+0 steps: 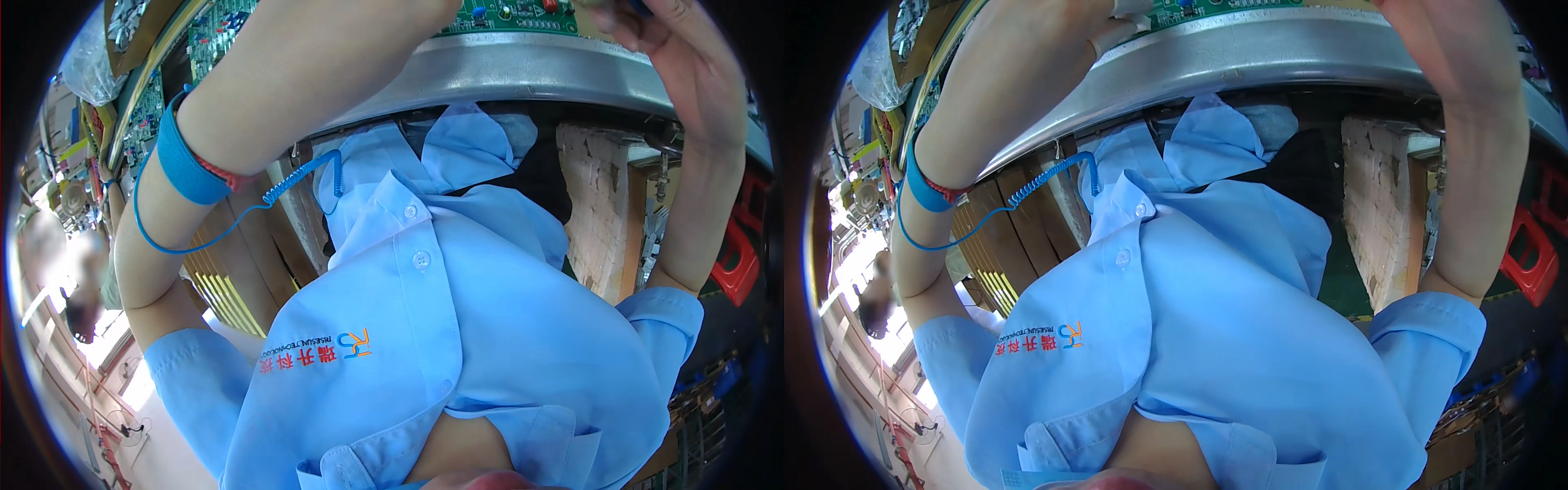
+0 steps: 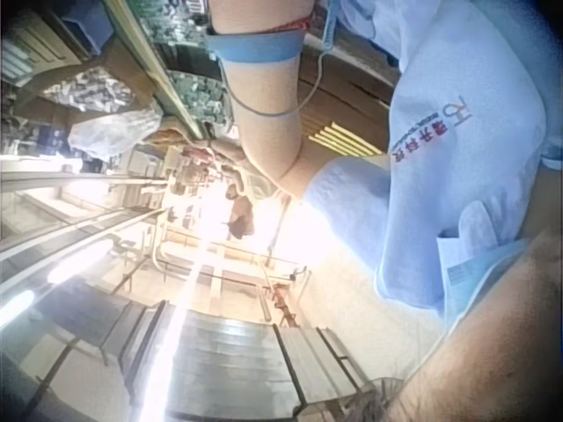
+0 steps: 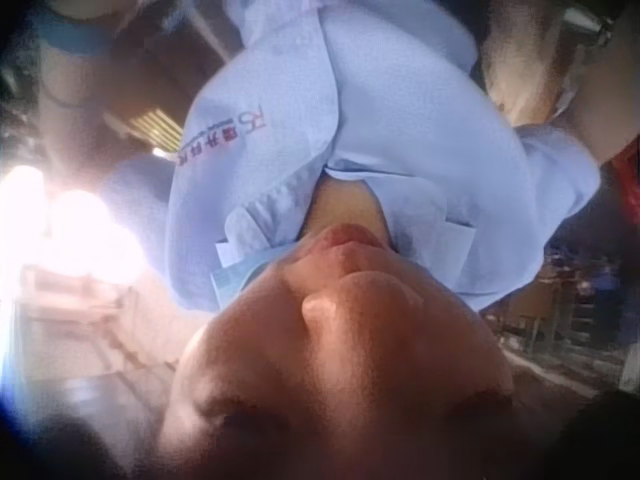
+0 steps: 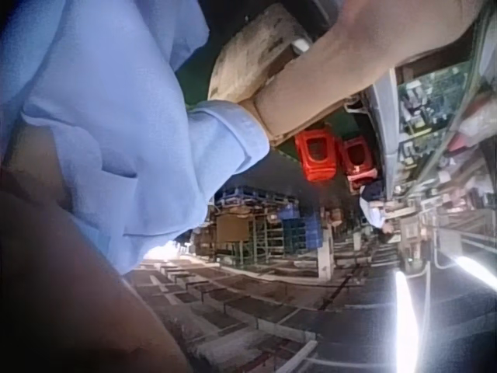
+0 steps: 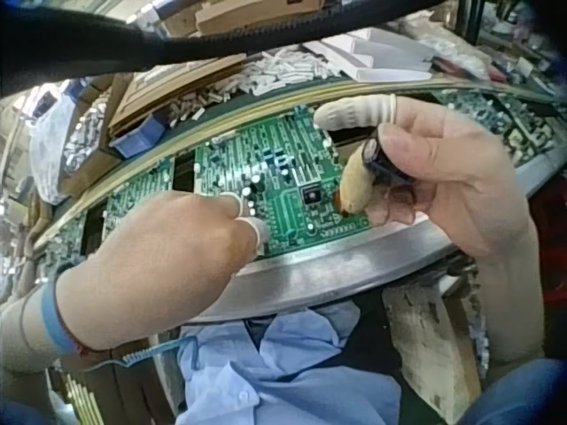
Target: Insert electronic components into a printed circuit board on an assembly line.
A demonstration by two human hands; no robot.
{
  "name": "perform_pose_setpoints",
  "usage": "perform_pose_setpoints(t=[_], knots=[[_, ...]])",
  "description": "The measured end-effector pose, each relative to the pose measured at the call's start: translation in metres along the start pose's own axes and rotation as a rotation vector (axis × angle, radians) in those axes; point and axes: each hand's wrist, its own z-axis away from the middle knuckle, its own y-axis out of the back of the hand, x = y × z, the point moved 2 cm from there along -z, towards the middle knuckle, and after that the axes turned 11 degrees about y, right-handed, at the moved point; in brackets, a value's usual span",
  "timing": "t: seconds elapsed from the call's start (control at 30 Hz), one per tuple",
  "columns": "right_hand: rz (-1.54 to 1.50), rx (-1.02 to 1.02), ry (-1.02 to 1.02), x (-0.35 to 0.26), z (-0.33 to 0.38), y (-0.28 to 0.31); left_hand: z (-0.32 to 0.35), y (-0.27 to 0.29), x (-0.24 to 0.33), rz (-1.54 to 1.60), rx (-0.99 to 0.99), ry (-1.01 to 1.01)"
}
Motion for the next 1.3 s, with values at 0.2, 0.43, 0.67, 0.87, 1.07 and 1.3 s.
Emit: perform_pose_setpoints(t=[0.2, 0.43, 0.67, 0.87, 1.07, 1.3], knots=[[-0.031, 0.026, 0.024, 0.026, -0.017, -0.009, 0.033, 0.017, -0.034, 0.457, 0.298, 0.087], [-0.057, -0.257, -0.002, 0.027, -0.054, -0.059, 0.083, -0.003, -0.082, 0.891, 0.372, 0.477], [0.164, -0.334, -0.156, 0.014, -0.100, -0.145, 0.147, -0.043, -0.128, 1.101, 0.506, 0.578], [0.499, -0.464, -0.132, 0.039, -0.131, -0.210, 0.190, -0.092, -0.154, 1.280, 0.517, 0.650], [0.871, -0.618, 0.472, 0.073, -0.140, -0.234, 0.215, -0.118, -0.164, 1.313, 0.569, 0.736], [1.032, -0.690, 0.878, 0.081, -0.147, -0.251, 0.220, -0.131, -0.166, 1.196, 0.595, 0.755]])
